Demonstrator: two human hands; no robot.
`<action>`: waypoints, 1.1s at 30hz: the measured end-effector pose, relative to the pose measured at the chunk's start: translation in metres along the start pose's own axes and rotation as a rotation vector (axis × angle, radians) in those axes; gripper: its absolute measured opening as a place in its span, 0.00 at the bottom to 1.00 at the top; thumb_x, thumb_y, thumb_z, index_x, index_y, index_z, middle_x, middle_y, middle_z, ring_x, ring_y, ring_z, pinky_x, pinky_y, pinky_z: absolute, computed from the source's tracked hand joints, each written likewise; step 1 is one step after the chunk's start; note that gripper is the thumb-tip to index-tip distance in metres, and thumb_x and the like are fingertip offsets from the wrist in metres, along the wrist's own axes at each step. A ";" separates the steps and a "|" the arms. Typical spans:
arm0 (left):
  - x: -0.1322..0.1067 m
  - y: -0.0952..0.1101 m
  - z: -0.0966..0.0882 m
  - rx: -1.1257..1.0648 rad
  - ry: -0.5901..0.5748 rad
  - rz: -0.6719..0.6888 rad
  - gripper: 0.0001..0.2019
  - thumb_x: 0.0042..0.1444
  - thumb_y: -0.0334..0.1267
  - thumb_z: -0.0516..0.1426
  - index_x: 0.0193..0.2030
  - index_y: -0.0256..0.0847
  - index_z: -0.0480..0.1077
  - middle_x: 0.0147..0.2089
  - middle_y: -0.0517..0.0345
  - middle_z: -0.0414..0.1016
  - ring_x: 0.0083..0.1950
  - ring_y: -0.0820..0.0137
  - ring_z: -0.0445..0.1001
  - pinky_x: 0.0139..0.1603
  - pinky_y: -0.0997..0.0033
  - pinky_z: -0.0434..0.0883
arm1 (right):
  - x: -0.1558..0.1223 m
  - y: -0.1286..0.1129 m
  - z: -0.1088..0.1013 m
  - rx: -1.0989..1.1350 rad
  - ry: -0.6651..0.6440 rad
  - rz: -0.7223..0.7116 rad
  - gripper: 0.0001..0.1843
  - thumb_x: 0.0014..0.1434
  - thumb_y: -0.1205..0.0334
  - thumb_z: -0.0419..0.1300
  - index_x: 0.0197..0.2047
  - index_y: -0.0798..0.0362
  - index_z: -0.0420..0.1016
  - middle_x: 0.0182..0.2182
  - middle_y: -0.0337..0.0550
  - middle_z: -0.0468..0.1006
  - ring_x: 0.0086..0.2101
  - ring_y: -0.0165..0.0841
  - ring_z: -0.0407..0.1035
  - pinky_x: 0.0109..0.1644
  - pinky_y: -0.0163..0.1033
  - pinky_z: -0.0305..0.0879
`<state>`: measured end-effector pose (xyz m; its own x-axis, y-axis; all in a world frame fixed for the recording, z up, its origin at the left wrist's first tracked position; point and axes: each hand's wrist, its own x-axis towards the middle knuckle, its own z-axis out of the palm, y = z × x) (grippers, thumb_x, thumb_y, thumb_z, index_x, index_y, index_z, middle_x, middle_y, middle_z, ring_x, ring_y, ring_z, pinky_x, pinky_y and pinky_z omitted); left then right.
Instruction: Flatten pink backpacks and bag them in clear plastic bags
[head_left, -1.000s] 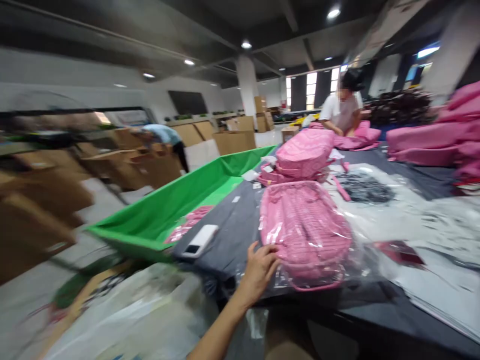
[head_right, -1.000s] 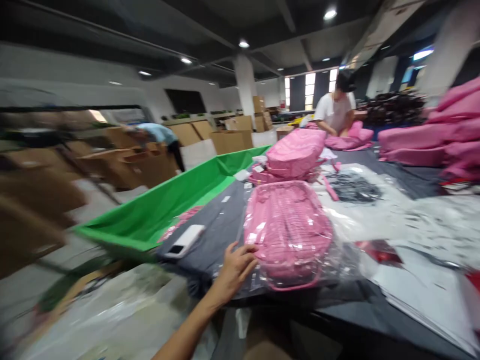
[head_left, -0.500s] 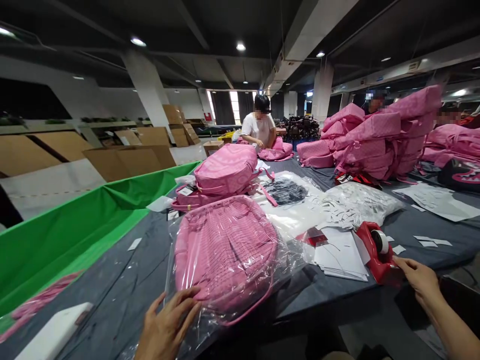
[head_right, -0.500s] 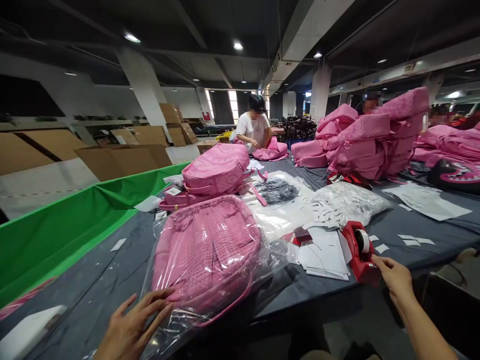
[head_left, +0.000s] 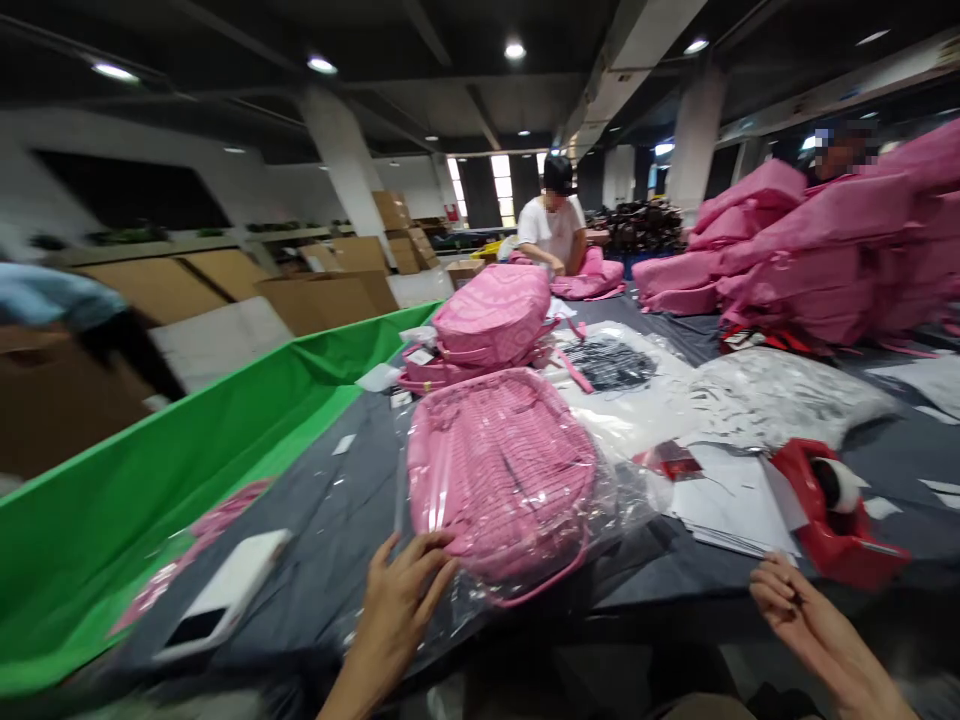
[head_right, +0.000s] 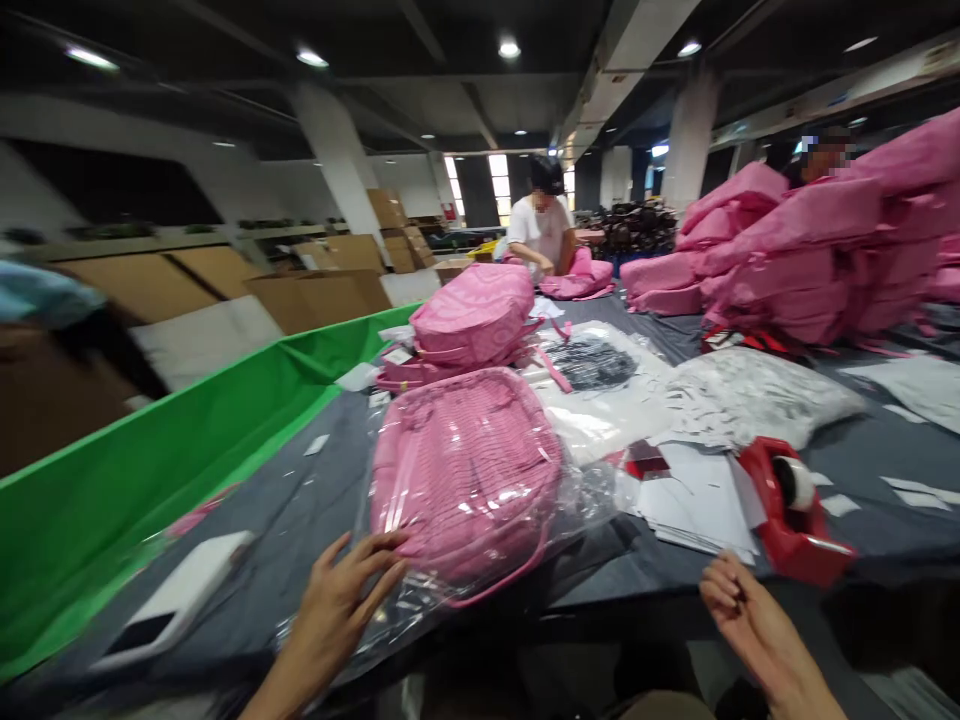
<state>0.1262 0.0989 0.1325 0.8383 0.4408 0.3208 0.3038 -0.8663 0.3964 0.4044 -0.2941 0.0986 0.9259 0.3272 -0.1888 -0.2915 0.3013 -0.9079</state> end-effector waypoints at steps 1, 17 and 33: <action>0.000 0.009 -0.004 -0.026 -0.023 -0.028 0.14 0.67 0.47 0.52 0.39 0.49 0.79 0.52 0.54 0.82 0.54 0.58 0.79 0.70 0.33 0.54 | -0.004 0.005 0.027 -0.053 -0.135 0.081 0.33 0.47 0.36 0.70 0.26 0.49 0.53 0.21 0.28 0.49 0.20 0.22 0.43 0.20 0.29 0.49; 0.007 0.041 -0.012 -0.166 0.032 -0.203 0.07 0.64 0.32 0.60 0.36 0.42 0.78 0.52 0.55 0.81 0.56 0.66 0.77 0.75 0.45 0.48 | 0.046 0.027 0.314 -1.491 -1.268 -1.305 0.13 0.55 0.64 0.67 0.41 0.49 0.69 0.25 0.36 0.77 0.25 0.35 0.72 0.27 0.36 0.43; 0.013 0.033 -0.015 -0.180 -0.031 -0.172 0.03 0.62 0.35 0.62 0.36 0.43 0.77 0.52 0.57 0.80 0.56 0.66 0.76 0.74 0.51 0.52 | 0.005 0.079 0.303 -1.410 -0.954 -1.361 0.18 0.46 0.61 0.74 0.39 0.50 0.73 0.28 0.40 0.81 0.28 0.41 0.78 0.25 0.37 0.65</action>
<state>0.1399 0.0796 0.1622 0.7955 0.5684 0.2101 0.3600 -0.7222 0.5906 0.3131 0.0032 0.1394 -0.1399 0.8981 0.4169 0.9896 0.1413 0.0276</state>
